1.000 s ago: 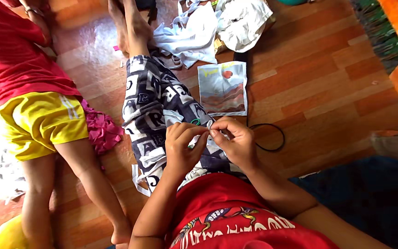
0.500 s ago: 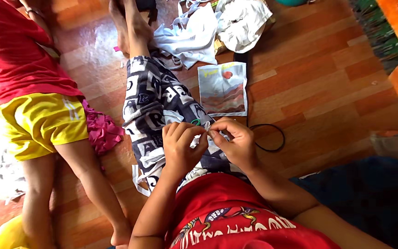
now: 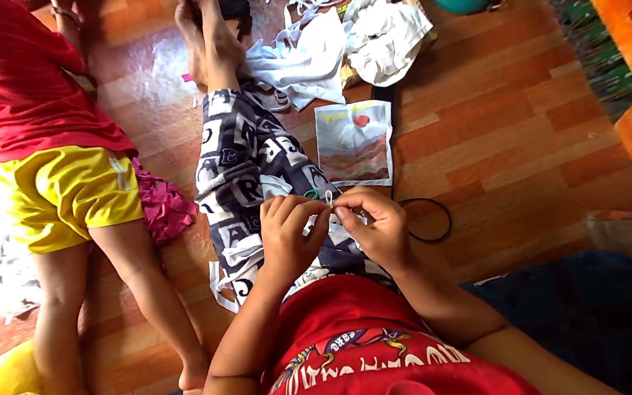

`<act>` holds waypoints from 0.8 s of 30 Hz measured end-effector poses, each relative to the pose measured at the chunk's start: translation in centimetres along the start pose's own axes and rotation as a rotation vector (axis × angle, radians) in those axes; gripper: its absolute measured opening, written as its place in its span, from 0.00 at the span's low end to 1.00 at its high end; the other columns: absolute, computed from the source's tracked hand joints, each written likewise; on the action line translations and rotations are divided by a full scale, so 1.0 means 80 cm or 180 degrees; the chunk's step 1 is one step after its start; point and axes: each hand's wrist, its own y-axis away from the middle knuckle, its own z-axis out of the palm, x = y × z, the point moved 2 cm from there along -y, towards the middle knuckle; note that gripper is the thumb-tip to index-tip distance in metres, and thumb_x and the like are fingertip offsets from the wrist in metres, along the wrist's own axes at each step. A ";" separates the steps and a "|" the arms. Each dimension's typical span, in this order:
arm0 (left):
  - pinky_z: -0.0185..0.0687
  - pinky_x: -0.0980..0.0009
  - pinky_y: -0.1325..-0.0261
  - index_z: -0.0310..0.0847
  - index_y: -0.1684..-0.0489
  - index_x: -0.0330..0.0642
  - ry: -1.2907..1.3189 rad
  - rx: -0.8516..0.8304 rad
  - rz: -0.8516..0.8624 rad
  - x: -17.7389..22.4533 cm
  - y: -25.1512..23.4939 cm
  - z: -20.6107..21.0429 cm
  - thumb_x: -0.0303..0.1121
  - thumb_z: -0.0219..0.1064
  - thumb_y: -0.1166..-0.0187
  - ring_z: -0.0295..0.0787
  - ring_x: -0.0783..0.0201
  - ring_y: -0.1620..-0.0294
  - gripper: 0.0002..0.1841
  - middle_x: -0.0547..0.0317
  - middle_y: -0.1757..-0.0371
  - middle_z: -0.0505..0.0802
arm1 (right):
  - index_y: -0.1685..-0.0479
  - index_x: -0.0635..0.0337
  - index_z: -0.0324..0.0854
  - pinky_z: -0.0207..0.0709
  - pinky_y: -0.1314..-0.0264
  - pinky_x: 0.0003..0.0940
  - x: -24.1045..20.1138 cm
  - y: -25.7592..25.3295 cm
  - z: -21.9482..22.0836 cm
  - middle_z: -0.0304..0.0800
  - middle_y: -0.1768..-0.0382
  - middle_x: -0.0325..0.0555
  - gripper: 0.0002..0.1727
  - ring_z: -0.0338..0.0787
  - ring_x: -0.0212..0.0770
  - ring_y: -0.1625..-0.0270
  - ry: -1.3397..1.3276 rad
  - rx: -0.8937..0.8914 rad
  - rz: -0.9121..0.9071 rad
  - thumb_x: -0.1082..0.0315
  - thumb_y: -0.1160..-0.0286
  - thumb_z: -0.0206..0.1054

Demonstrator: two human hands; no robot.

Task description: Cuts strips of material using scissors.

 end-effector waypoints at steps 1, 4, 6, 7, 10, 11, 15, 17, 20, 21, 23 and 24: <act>0.71 0.65 0.44 0.89 0.67 0.41 0.0038 -0.0005 -0.0043 0.000 0.000 0.000 0.29 0.71 0.28 0.83 0.65 0.61 0.02 0.58 0.66 0.91 | 0.61 0.67 0.87 0.82 0.48 0.17 0.000 0.000 0.000 0.89 0.60 0.41 0.06 0.87 0.23 0.54 -0.0007 0.0002 -0.0039 0.74 0.27 0.66; 0.72 0.67 0.46 0.88 0.67 0.41 0.0141 -0.0027 -0.0221 0.002 0.001 0.001 0.29 0.70 0.27 0.83 0.67 0.61 0.03 0.59 0.66 0.91 | 0.62 0.67 0.87 0.83 0.48 0.17 0.001 0.001 0.002 0.90 0.60 0.42 0.05 0.88 0.24 0.55 0.0009 0.0022 -0.0127 0.73 0.27 0.68; 0.73 0.67 0.46 0.88 0.67 0.41 0.0209 -0.0049 -0.0313 0.002 0.002 0.002 0.30 0.70 0.27 0.83 0.68 0.61 0.03 0.59 0.65 0.91 | 0.62 0.67 0.87 0.83 0.49 0.18 0.002 0.003 0.003 0.90 0.60 0.42 0.05 0.88 0.25 0.55 0.0011 0.0033 -0.0140 0.73 0.27 0.68; 0.73 0.68 0.46 0.88 0.67 0.41 0.0217 -0.0057 -0.0331 0.002 0.003 0.002 0.30 0.70 0.26 0.83 0.68 0.61 0.03 0.59 0.65 0.91 | 0.62 0.67 0.87 0.83 0.48 0.18 0.002 0.003 0.004 0.90 0.60 0.42 0.06 0.88 0.25 0.54 0.0007 0.0036 -0.0132 0.72 0.27 0.68; 0.72 0.68 0.47 0.88 0.66 0.41 0.0211 -0.0057 -0.0329 0.002 0.003 0.003 0.29 0.70 0.26 0.82 0.68 0.62 0.03 0.59 0.65 0.90 | 0.62 0.67 0.86 0.83 0.47 0.18 0.004 0.004 0.004 0.90 0.59 0.41 0.06 0.88 0.24 0.54 -0.0044 0.0032 -0.0106 0.71 0.26 0.69; 0.72 0.67 0.47 0.88 0.66 0.41 0.0182 -0.0069 -0.0327 0.002 0.003 0.003 0.29 0.70 0.26 0.82 0.68 0.62 0.03 0.59 0.65 0.90 | 0.61 0.67 0.86 0.83 0.47 0.18 0.004 0.004 0.004 0.89 0.59 0.41 0.07 0.88 0.24 0.54 -0.0066 0.0027 -0.0099 0.70 0.26 0.69; 0.72 0.65 0.46 0.87 0.65 0.42 0.0053 -0.0098 -0.0253 0.003 0.004 0.003 0.30 0.70 0.25 0.83 0.66 0.61 0.03 0.58 0.64 0.91 | 0.60 0.67 0.86 0.83 0.48 0.18 0.005 0.005 0.005 0.89 0.59 0.42 0.07 0.88 0.24 0.54 -0.0030 0.0054 -0.0046 0.70 0.25 0.69; 0.71 0.65 0.46 0.88 0.64 0.42 0.0006 -0.0117 -0.0233 0.004 0.004 0.004 0.30 0.70 0.25 0.83 0.65 0.61 0.03 0.58 0.64 0.90 | 0.61 0.67 0.86 0.83 0.48 0.17 0.006 0.005 0.005 0.89 0.59 0.42 0.06 0.87 0.23 0.55 0.0004 0.0074 -0.0006 0.71 0.25 0.69; 0.71 0.64 0.45 0.88 0.64 0.41 -0.0010 -0.0155 -0.0221 0.005 0.004 0.004 0.30 0.70 0.25 0.83 0.65 0.60 0.03 0.58 0.64 0.91 | 0.62 0.67 0.86 0.83 0.49 0.17 0.008 0.005 0.004 0.89 0.60 0.42 0.06 0.87 0.23 0.56 0.0045 0.0090 -0.0005 0.72 0.26 0.68; 0.72 0.64 0.45 0.88 0.64 0.41 -0.0003 -0.0160 -0.0218 0.005 0.004 0.004 0.30 0.70 0.25 0.83 0.65 0.61 0.03 0.58 0.64 0.91 | 0.62 0.67 0.86 0.83 0.49 0.17 0.008 0.005 0.004 0.89 0.60 0.42 0.06 0.87 0.23 0.56 0.0050 0.0090 -0.0014 0.73 0.27 0.68; 0.72 0.64 0.46 0.88 0.64 0.41 0.0011 -0.0165 -0.0229 0.005 0.005 0.005 0.30 0.70 0.25 0.83 0.65 0.61 0.03 0.58 0.64 0.91 | 0.63 0.67 0.86 0.83 0.50 0.16 0.009 0.006 0.004 0.89 0.60 0.43 0.05 0.87 0.23 0.56 0.0055 0.0093 -0.0030 0.73 0.28 0.69; 0.72 0.64 0.46 0.89 0.64 0.42 0.0016 -0.0162 -0.0238 0.005 0.005 0.005 0.29 0.70 0.25 0.83 0.66 0.61 0.03 0.59 0.64 0.91 | 0.63 0.68 0.86 0.83 0.51 0.16 0.009 0.006 0.005 0.88 0.60 0.43 0.05 0.87 0.23 0.56 0.0056 0.0096 -0.0037 0.73 0.28 0.69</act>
